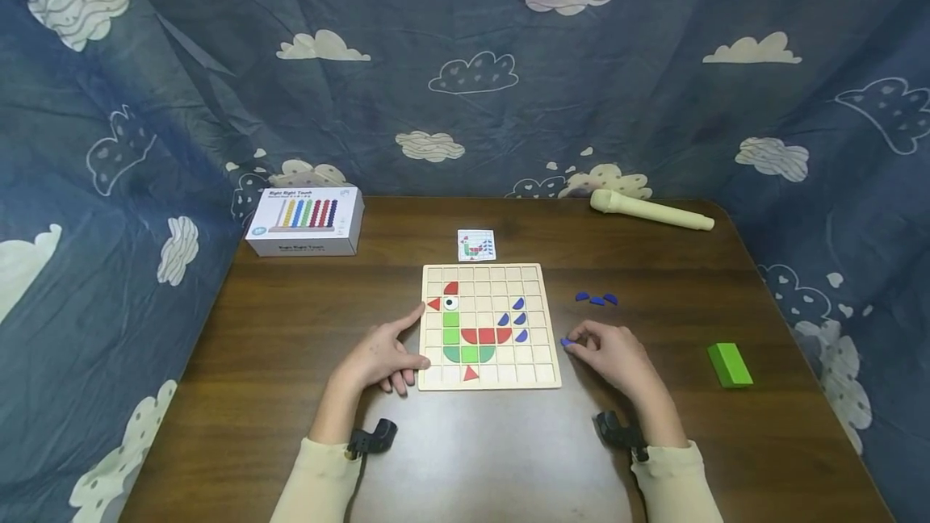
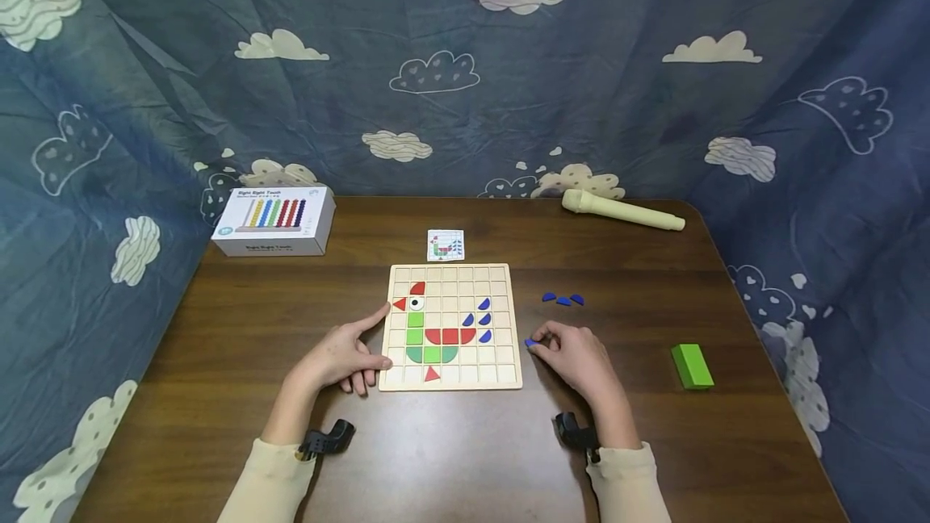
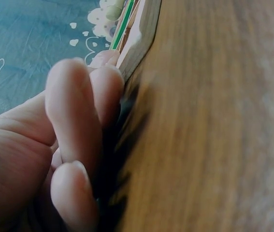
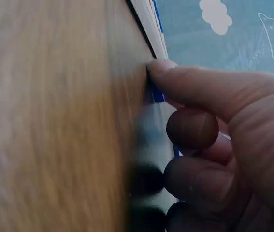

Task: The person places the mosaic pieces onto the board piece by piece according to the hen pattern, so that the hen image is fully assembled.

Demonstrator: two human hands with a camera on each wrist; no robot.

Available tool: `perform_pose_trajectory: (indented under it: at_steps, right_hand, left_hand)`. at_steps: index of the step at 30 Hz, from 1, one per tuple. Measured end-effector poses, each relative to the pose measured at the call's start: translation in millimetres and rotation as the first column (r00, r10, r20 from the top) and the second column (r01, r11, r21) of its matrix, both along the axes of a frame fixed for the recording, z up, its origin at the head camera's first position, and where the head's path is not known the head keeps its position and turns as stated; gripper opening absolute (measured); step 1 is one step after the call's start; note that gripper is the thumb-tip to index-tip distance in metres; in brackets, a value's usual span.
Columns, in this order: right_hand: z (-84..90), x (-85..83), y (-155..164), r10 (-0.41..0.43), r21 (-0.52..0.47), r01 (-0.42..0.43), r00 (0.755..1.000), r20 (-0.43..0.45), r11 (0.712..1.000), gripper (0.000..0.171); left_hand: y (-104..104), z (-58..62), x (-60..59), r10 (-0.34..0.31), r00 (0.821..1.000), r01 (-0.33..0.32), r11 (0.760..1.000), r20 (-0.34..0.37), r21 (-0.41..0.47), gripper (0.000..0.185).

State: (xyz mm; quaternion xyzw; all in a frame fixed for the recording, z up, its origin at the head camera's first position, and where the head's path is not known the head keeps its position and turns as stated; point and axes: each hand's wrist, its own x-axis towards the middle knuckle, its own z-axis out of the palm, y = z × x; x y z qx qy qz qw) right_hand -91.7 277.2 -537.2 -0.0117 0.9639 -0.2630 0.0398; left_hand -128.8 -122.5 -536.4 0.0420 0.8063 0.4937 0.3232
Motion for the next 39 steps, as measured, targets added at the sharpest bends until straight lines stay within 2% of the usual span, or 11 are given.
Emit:
perform_pose_trajectory:
  at_steps: [5,15,19,23,32,39]
  right_hand:
    - [-3.6,-0.9,-0.6,-0.027,0.023,0.028,0.999,-0.026,0.999,0.018]
    - [-4.3,-2.7,1.9,-0.013,0.007,0.013,1.0,-0.015,1.0,0.015]
    - [1.7,-10.6,-2.4,-0.009,-0.014,0.008,0.997,-0.074,1.0,0.015]
    - [9.1,-25.6,-9.4,0.011,-0.018,-0.013,0.989,-0.147,1.0,0.013]
    - [10.7,-57.6,-26.6,0.011,-0.06,-0.016,0.996,-0.087,0.998,0.016]
    - [6.1,-66.1,-32.8,0.015,-0.054,-0.017,0.999,-0.031,0.998,0.018]
  left_hand:
    - [-0.1,-0.4,0.5,0.004,1.0,-0.004,1.0,0.0,-0.009,0.096]
    - [0.3,-3.6,0.7,0.009,1.0,-0.009,1.0,0.02,-0.001,0.097]
    - [0.1,-4.1,0.2,0.012,1.0,-0.012,1.0,0.017,0.0,0.097]
    - [0.2,-3.6,-0.3,0.017,1.0,-0.017,1.0,0.013,-0.002,0.097]
    - [0.4,-2.5,-0.8,-0.002,1.0,0.002,1.0,0.003,0.009,0.095]
    - [-1.1,-2.1,-1.6,-0.006,1.0,0.006,1.0,0.0,0.005,0.095]
